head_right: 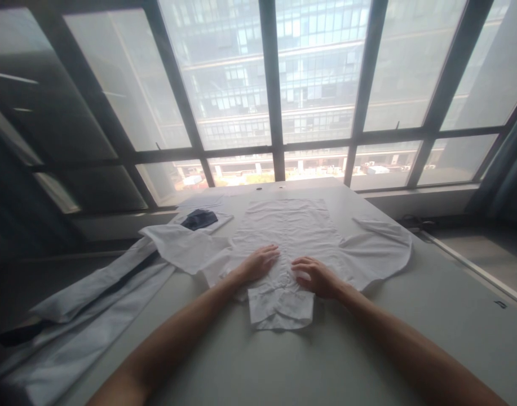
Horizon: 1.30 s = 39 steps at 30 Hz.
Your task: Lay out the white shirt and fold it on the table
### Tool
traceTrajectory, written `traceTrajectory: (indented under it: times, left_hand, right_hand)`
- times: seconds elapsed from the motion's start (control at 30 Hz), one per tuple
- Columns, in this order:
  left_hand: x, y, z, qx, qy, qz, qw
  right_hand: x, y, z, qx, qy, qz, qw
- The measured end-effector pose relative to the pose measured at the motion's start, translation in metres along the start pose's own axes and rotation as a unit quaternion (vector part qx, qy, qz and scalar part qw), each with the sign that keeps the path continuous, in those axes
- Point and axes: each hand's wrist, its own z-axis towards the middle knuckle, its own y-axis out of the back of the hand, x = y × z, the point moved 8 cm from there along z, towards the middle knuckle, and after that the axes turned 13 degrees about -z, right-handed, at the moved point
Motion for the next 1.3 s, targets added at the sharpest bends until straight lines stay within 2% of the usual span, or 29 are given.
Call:
traceTrajectory:
  times: [0.07,0.13,0.2,0.23,0.27,0.33,0.4,0.53,0.6,0.63,0.7,0.8,0.83,0.9,0.97,1.03,1.17,1.23,1.3]
  left_hand:
    - [-0.014,0.004,0.001,-0.024,-0.022,-0.026,0.999]
    - [-0.028,0.007,0.004,-0.067,-0.017,-0.085,0.994]
    - [-0.031,0.006,0.008,-0.123,0.041,-0.198,0.972]
    - [-0.029,0.002,0.009,-0.142,0.085,-0.275,0.947]
    - [-0.026,-0.006,0.009,-0.151,0.132,-0.361,0.911]
    - [-0.02,-0.025,0.007,-0.147,0.211,-0.531,0.807]
    - [-0.015,-0.036,0.004,-0.141,0.25,-0.637,0.716]
    - [0.001,-0.037,-0.005,-0.153,0.288,-0.731,0.599]
    - [0.003,-0.039,-0.006,-0.148,0.296,-0.77,0.545]
    - [0.004,-0.04,-0.006,-0.144,0.295,-0.781,0.532]
    - [0.003,-0.042,-0.005,-0.137,0.294,-0.787,0.525]
    - [0.004,-0.045,-0.004,-0.143,0.301,-0.782,0.527]
    - [0.004,-0.046,-0.005,-0.146,0.304,-0.78,0.528]
    - [0.005,-0.046,-0.005,-0.144,0.309,-0.778,0.528]
    - [0.005,-0.047,-0.005,-0.138,0.313,-0.776,0.53]
    - [0.005,-0.047,-0.006,-0.134,0.318,-0.773,0.533]
    - [0.006,-0.048,-0.005,-0.126,0.316,-0.765,0.547]
    - [0.006,-0.049,-0.005,-0.122,0.317,-0.76,0.555]
    - [0.004,-0.048,-0.005,-0.118,0.317,-0.755,0.562]
  right_hand:
    - [-0.004,0.003,0.001,-0.028,-0.028,0.02,0.999]
    - [-0.011,0.01,0.001,-0.075,-0.068,0.056,0.993]
    - [-0.021,0.014,0.0,-0.116,-0.109,0.099,0.982]
    - [-0.026,0.014,-0.001,-0.127,-0.128,0.117,0.977]
    - [-0.031,0.014,-0.001,-0.129,-0.144,0.131,0.972]
    - [-0.041,0.011,-0.002,-0.123,-0.176,0.151,0.965]
    - [-0.049,0.009,-0.002,-0.121,-0.205,0.168,0.957]
    - [-0.054,0.01,-0.005,-0.148,-0.246,0.235,0.929]
    - [-0.05,0.01,-0.007,-0.158,-0.252,0.333,0.895]
    - [-0.047,0.008,-0.007,-0.15,-0.248,0.401,0.869]
    - [-0.034,-0.003,-0.006,-0.088,-0.233,0.547,0.799]
    - [-0.01,-0.023,-0.009,0.07,-0.226,0.678,0.696]
    - [-0.007,-0.029,-0.011,0.106,-0.23,0.693,0.674]
    - [-0.014,-0.034,-0.013,0.125,-0.248,0.708,0.649]
    - [-0.036,-0.036,-0.013,0.087,-0.282,0.715,0.633]
    - [-0.066,-0.033,-0.016,0.019,-0.331,0.712,0.619]
    - [-0.132,-0.013,-0.032,-0.186,-0.4,0.674,0.593]
    - [-0.154,-0.004,-0.042,-0.27,-0.418,0.647,0.577]
    - [-0.165,-0.002,-0.047,-0.306,-0.426,0.631,0.571]
